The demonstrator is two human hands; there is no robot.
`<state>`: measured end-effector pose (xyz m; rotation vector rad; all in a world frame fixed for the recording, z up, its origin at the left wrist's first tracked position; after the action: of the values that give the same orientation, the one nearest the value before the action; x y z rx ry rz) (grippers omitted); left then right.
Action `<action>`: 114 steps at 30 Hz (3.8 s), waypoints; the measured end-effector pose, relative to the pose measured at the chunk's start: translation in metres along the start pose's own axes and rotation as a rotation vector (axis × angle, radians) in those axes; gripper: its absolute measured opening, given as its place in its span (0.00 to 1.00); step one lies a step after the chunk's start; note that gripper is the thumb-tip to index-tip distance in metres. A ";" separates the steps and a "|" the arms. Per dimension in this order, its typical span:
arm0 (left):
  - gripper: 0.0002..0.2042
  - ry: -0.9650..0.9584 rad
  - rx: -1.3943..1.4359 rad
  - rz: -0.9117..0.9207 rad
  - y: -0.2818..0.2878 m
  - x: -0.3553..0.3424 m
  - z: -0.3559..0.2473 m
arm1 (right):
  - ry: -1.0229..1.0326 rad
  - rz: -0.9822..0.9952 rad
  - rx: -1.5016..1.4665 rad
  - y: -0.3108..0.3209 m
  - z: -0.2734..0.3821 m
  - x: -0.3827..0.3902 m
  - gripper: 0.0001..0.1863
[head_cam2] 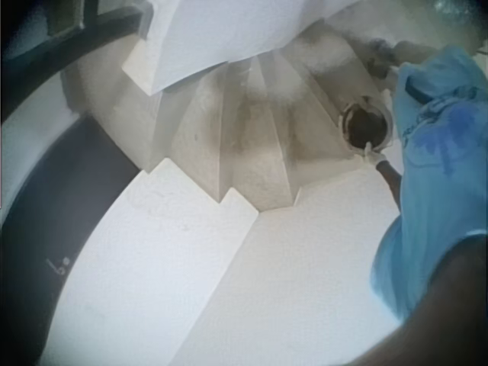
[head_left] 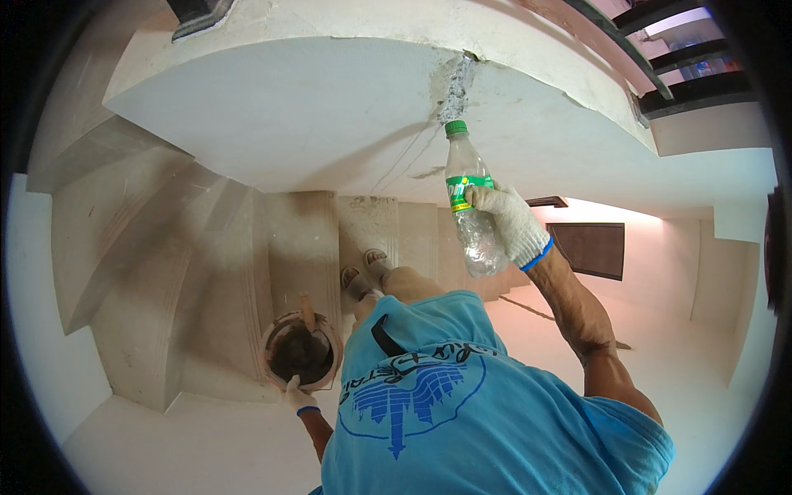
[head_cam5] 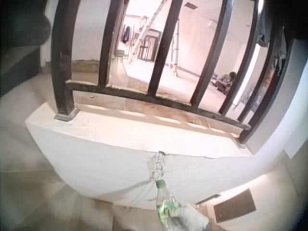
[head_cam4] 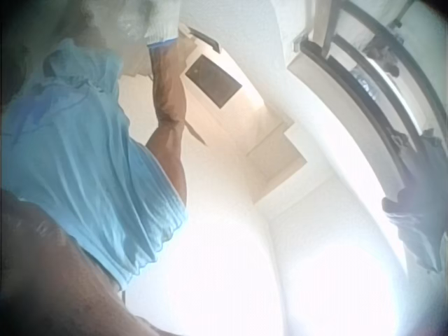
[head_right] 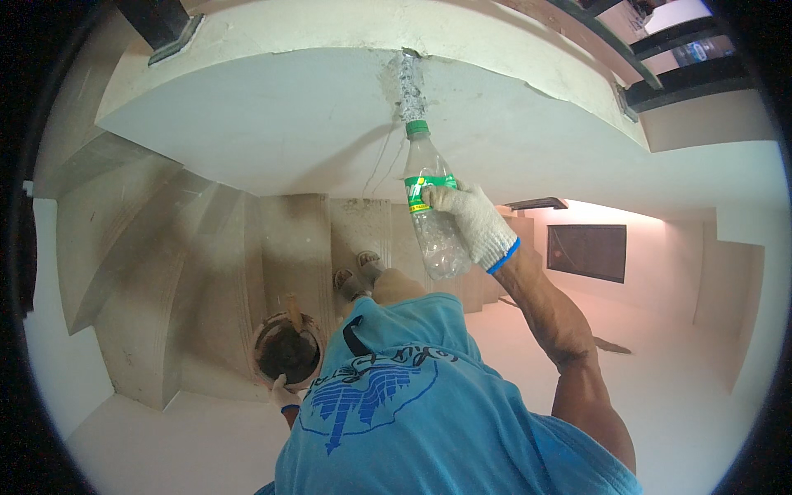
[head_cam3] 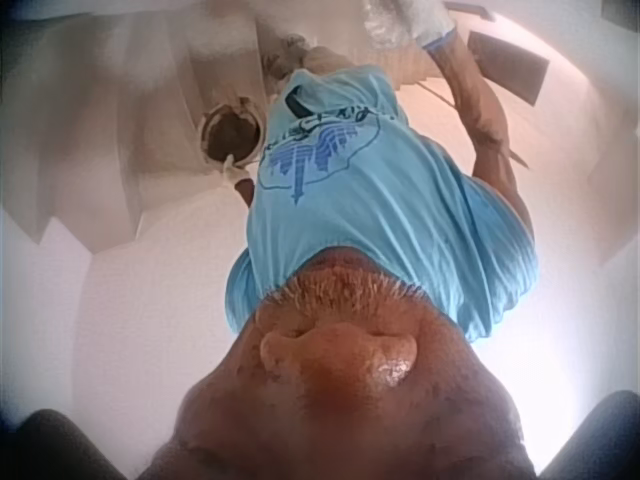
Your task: The person pours water from a plastic bottle onto a damaged section of a white wall under a staircase. They then use a trowel to scoop cement from a bucket and apply it to the wetted area, smoothing the surface to repair the damage.
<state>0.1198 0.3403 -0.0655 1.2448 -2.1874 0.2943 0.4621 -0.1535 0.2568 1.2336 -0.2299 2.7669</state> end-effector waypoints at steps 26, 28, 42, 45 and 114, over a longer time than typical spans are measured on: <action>0.34 0.003 -0.005 0.070 0.003 -0.003 -0.003 | 0.189 0.057 -0.049 0.035 -0.047 -0.029 0.29; 0.34 0.022 -0.001 0.087 0.008 -0.009 0.002 | 0.194 0.014 -0.022 0.045 -0.066 -0.035 0.26; 0.28 0.049 0.013 0.123 0.032 -0.039 -0.002 | 0.092 -0.254 0.014 0.084 -0.185 -0.120 0.21; 0.25 0.069 -0.028 0.091 0.012 -0.016 -0.031 | 0.034 -0.295 0.093 0.092 -0.201 -0.147 0.21; 0.30 -0.037 -0.163 0.086 0.003 0.023 -0.052 | -0.189 -0.488 0.320 0.087 -0.187 -0.240 0.18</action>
<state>0.1284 0.3495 -0.0098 1.0771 -2.2516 0.1252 0.4716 -0.2134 -0.0536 1.3932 0.4586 2.3212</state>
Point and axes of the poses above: each hand's wrist, its own x-axis away from the middle knuckle, its own y-axis out of the back of the hand, z = x × y, the point moved 1 cm from there along -x, towards the middle knuckle, and after that the axes turned 14 degrees about -y, right-handed, at the moved point
